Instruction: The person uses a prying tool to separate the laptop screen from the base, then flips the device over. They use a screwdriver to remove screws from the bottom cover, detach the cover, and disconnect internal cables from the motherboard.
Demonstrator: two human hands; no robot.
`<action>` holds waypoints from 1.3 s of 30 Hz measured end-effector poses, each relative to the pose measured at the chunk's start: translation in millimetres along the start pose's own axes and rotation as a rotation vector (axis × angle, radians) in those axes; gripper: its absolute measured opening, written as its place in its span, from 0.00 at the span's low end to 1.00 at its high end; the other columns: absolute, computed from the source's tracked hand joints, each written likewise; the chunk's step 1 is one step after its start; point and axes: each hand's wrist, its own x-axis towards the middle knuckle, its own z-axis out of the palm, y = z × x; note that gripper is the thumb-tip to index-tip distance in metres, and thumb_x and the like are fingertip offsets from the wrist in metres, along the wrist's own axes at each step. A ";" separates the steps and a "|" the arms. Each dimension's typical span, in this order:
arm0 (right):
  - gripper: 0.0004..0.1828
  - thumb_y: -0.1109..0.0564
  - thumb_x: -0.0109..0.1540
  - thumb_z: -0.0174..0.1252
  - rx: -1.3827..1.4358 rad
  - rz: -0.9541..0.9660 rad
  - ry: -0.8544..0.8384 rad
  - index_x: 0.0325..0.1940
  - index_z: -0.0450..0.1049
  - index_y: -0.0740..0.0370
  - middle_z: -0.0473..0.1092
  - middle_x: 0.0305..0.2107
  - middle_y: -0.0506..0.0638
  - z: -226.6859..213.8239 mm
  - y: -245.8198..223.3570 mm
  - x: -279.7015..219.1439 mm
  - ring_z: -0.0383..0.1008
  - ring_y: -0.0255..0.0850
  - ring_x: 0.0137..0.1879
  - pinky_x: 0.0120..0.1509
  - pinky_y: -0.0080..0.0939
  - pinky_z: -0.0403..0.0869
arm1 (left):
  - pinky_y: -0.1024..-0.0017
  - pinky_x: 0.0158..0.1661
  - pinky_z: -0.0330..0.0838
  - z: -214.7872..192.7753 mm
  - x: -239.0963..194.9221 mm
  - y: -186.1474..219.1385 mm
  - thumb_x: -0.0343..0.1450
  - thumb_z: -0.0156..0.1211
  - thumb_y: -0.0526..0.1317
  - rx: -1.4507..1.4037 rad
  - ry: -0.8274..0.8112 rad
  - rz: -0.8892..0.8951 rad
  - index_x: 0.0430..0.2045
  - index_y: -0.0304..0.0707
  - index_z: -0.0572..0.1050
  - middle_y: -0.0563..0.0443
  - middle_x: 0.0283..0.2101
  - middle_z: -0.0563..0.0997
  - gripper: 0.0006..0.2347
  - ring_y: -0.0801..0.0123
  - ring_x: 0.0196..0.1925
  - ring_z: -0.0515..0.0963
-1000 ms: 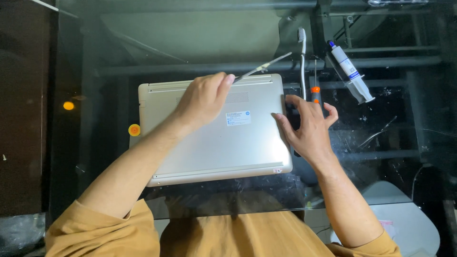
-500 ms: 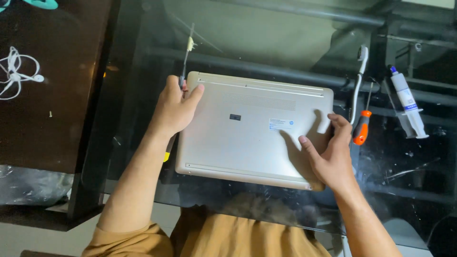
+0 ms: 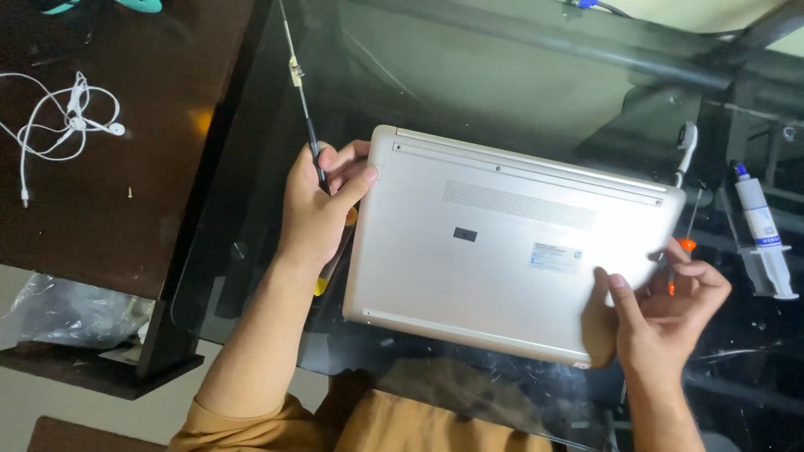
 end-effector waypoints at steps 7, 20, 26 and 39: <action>0.33 0.80 0.64 0.53 -0.085 -0.229 0.086 0.60 0.44 0.57 0.52 0.66 0.72 -9.4 1.3 0.6 0.54 0.57 0.77 0.78 0.53 0.60 | 0.67 0.53 0.75 -7.8 -13.2 -0.6 0.68 0.64 0.27 -0.394 -0.183 0.144 0.29 0.50 0.56 0.33 0.52 0.78 0.19 0.58 0.51 0.81; 0.28 0.77 0.66 0.57 -0.139 0.027 -0.070 0.59 0.52 0.60 0.62 0.62 0.67 4.0 -5.0 13.4 0.67 0.49 0.69 0.68 0.38 0.67 | 0.75 0.47 0.77 6.4 6.2 -27.5 0.67 0.64 0.31 0.089 0.095 0.057 0.26 0.45 0.55 0.45 0.45 0.86 0.18 0.70 0.40 0.87; 0.23 0.74 0.67 0.56 -0.146 0.005 -0.202 0.51 0.49 0.60 0.56 0.68 0.69 -2.3 10.5 16.7 0.62 0.51 0.72 0.70 0.42 0.62 | 0.70 0.53 0.83 0.2 20.5 -59.2 0.67 0.66 0.29 0.154 0.063 0.116 0.25 0.45 0.57 0.34 0.50 0.85 0.17 0.60 0.50 0.89; 0.25 0.56 0.67 0.61 -0.509 0.047 -0.321 0.60 0.55 0.67 0.59 0.64 0.66 -11.3 -2.1 15.2 0.60 0.50 0.54 0.53 0.49 0.63 | 0.75 0.39 0.81 1.9 12.1 -47.8 0.74 0.58 0.44 0.484 0.049 0.122 0.27 0.43 0.60 0.51 0.36 0.82 0.13 0.62 0.58 0.88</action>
